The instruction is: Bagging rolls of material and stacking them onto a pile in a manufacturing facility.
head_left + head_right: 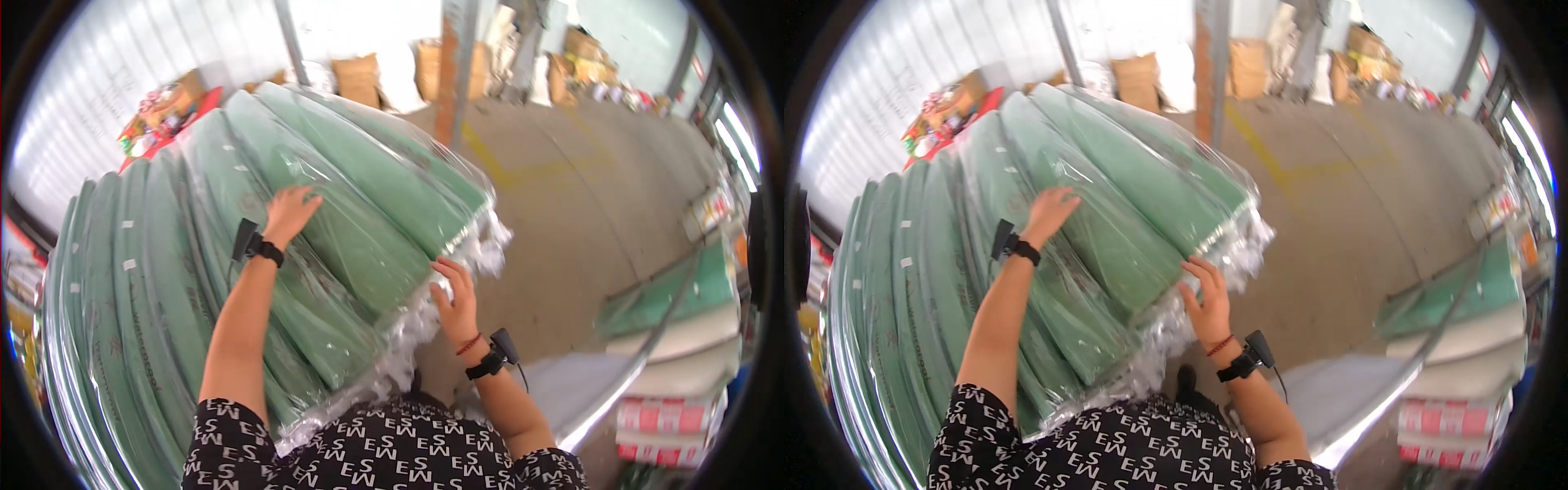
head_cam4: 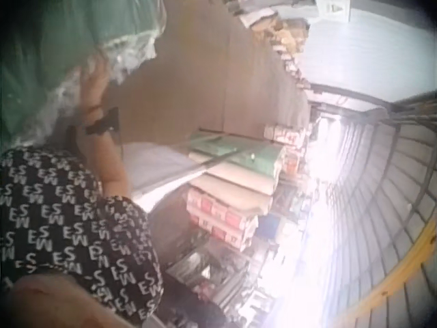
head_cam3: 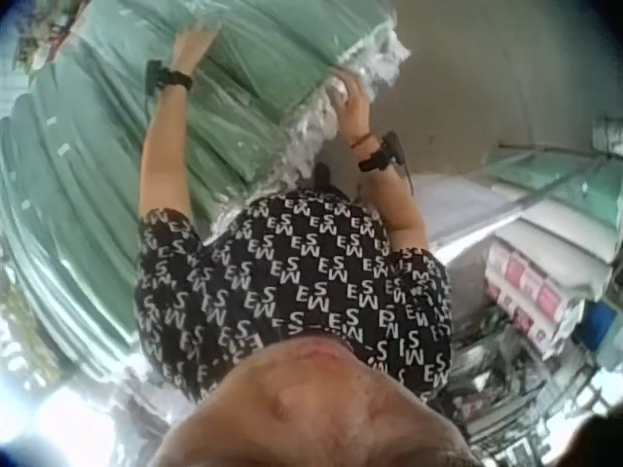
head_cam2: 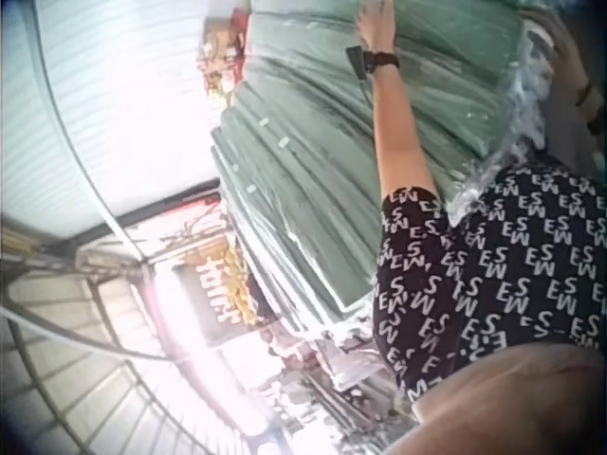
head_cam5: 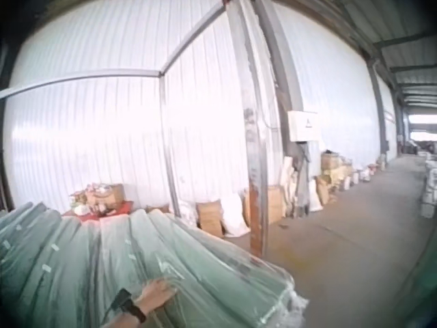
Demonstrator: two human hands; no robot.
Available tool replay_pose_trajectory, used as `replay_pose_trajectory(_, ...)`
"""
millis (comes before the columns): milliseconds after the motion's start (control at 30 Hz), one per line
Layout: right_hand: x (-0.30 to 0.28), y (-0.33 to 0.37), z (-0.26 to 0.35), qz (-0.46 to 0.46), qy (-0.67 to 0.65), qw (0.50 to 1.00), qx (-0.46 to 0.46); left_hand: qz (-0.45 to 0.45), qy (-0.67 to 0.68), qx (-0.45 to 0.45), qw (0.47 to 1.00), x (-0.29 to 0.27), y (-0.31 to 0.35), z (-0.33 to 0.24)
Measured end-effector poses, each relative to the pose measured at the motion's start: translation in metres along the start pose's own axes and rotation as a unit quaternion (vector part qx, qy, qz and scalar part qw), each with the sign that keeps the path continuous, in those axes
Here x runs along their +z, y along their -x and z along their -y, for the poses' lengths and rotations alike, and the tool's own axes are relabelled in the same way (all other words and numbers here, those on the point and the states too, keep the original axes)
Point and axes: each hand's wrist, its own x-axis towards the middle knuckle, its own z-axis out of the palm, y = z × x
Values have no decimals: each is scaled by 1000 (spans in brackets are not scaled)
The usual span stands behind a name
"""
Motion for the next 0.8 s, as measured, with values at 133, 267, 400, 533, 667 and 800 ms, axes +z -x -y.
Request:
replay_pose_trajectory(133,-28,114,-18,-17,-40,957,287,-87,-117,180,973,37,41,-15)
replay_pose_trajectory(267,-16,317,-62,127,111,945,281,-57,-106,218,969,78,55,-50)
replay_pose_trajectory(400,-1,421,4,286,65,853,432,-44,-11,194,980,62,52,-8)
replay_pose_trajectory(533,-8,547,-12,71,-25,891,447,15,112,240,964,71,80,-86)
replay_pose_trajectory(667,-43,589,-21,-299,-200,699,618,120,207,413,879,79,176,-216)
replay_pose_trajectory(800,-78,698,-92,-446,-127,568,680,232,287,505,780,96,302,-358)
